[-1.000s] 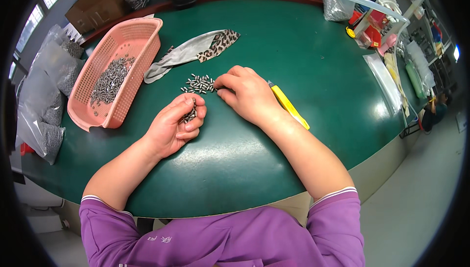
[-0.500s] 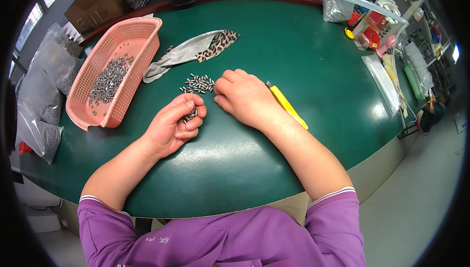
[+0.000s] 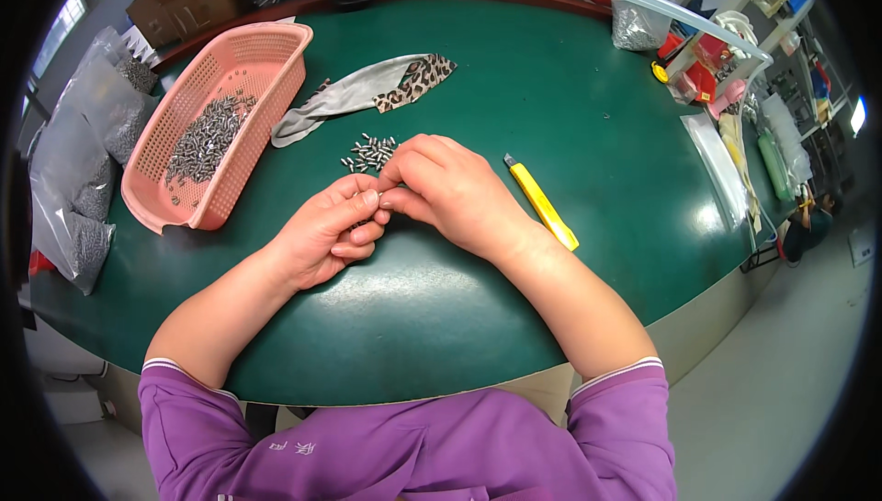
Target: The recorder is sorting and assembling small metal studs/pins on a workbench using their hands and a utility knife.
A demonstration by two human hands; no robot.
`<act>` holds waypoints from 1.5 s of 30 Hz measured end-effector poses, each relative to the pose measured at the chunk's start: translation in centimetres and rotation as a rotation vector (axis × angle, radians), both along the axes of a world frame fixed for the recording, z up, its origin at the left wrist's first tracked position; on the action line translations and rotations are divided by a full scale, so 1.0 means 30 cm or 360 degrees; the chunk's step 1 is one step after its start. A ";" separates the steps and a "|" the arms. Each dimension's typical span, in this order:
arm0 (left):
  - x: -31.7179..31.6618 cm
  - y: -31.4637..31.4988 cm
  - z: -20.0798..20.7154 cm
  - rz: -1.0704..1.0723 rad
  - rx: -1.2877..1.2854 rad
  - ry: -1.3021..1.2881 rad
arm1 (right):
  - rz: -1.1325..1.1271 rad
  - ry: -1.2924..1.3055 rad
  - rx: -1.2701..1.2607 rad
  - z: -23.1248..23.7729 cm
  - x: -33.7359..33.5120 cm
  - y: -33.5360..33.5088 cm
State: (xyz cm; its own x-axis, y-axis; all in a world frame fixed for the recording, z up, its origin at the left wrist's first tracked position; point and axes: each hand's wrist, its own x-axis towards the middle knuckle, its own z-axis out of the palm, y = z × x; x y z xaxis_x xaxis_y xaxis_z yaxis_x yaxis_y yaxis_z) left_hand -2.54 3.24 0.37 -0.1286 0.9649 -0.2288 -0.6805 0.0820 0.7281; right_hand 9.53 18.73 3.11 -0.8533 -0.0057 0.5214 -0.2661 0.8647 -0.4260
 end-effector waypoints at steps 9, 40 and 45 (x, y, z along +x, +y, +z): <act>-0.006 -0.004 0.000 0.0049 0.0010 -0.0153 | -0.0530 -0.0025 -0.0062 -0.047 -0.012 0.035; 0.019 0.001 0.003 0.0188 -0.0005 0.0000 | -0.0116 -0.0123 -0.0610 -0.036 -0.014 -0.017; 0.019 0.000 0.018 0.0205 -0.0064 -0.0067 | -0.0522 -0.0090 -0.0296 -0.062 -0.024 0.047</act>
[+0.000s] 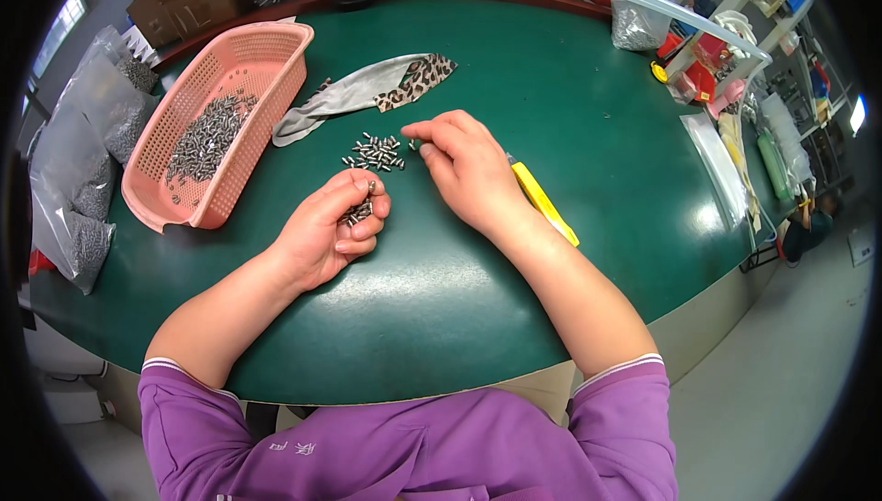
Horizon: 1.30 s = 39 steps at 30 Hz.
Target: The recorder is sorting and assembling small metal studs/pins on a workbench using their hands and a utility knife.
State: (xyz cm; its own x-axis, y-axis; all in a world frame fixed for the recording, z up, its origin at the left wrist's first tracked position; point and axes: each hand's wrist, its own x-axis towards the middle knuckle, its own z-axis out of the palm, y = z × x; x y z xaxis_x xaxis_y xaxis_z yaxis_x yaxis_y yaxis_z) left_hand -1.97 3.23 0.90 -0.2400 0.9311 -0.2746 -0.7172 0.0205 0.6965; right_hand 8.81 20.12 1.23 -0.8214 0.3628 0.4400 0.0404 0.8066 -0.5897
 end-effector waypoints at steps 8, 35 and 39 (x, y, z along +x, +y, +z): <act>-0.008 -0.007 -0.007 -0.0042 0.0096 0.0023 | -0.0025 -0.0146 0.0388 -0.042 -0.001 0.025; -0.008 -0.001 -0.019 -0.0125 0.0077 0.0082 | 0.0338 -0.0061 -0.0395 0.059 0.013 -0.052; -0.007 0.001 -0.014 -0.0101 0.0086 0.0028 | 0.0038 -0.0122 0.0147 0.002 0.009 0.016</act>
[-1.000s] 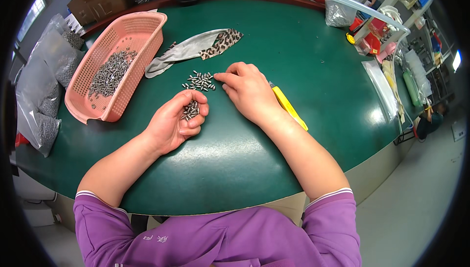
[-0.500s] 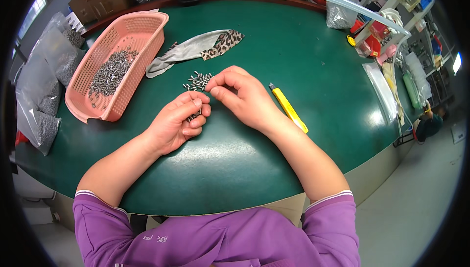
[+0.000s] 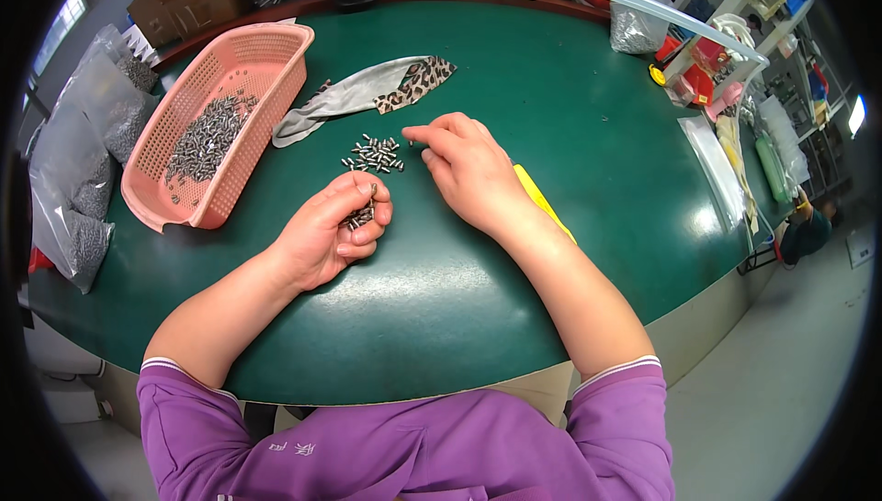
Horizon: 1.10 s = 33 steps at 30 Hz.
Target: The recorder is sorting and assembling small metal studs/pins on a workbench using their hands and a utility knife.
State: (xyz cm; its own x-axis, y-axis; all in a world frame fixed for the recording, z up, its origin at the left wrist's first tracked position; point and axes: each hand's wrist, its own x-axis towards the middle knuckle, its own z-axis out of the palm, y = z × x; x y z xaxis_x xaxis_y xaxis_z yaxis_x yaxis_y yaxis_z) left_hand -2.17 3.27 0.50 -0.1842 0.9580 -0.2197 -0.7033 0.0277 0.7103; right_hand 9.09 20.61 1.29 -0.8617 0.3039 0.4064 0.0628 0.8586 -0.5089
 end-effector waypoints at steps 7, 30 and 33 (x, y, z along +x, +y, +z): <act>-0.007 -0.009 -0.005 -0.0023 0.0050 -0.0030 | -0.0037 -0.0078 0.0343 -0.035 -0.004 0.011; 0.003 -0.004 0.005 0.0005 -0.0033 0.0011 | -0.0028 -0.0158 0.0369 0.006 0.016 -0.005; 0.005 -0.004 0.005 0.0017 -0.0047 0.0016 | -0.0034 -0.0113 -0.0135 0.025 0.007 -0.034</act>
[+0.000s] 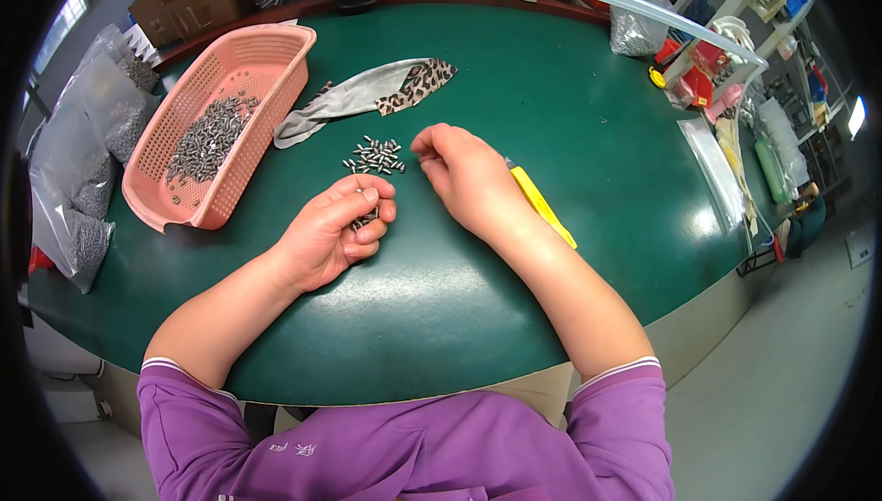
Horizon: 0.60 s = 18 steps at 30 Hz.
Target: The recorder is sorting and assembling small metal studs/pins on a workbench using their hands and a utility knife.
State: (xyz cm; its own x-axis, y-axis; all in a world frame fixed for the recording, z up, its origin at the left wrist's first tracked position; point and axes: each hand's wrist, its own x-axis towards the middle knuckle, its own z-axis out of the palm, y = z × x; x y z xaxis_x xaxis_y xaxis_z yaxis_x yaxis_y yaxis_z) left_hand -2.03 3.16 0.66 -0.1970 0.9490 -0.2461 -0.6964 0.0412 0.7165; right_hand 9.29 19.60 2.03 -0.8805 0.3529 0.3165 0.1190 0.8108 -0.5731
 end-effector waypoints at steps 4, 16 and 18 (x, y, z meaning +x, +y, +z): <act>0.008 0.003 0.003 0.0058 -0.0023 0.0009 | 0.0238 0.0166 -0.1149 0.035 0.001 -0.060; -0.004 0.003 -0.005 0.0023 0.0077 -0.0081 | 0.0114 0.0298 -0.0703 0.019 -0.006 -0.042; -0.003 0.000 -0.003 0.0030 0.0072 -0.0074 | 0.0052 0.0272 -0.0501 -0.006 -0.010 -0.012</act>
State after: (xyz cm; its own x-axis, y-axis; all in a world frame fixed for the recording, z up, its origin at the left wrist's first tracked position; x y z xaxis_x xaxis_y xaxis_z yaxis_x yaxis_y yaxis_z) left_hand -2.11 3.16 0.58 -0.2042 0.9556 -0.2125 -0.7292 -0.0037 0.6843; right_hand 8.99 19.23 1.83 -0.8366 0.4292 0.3404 -0.0230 0.5933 -0.8046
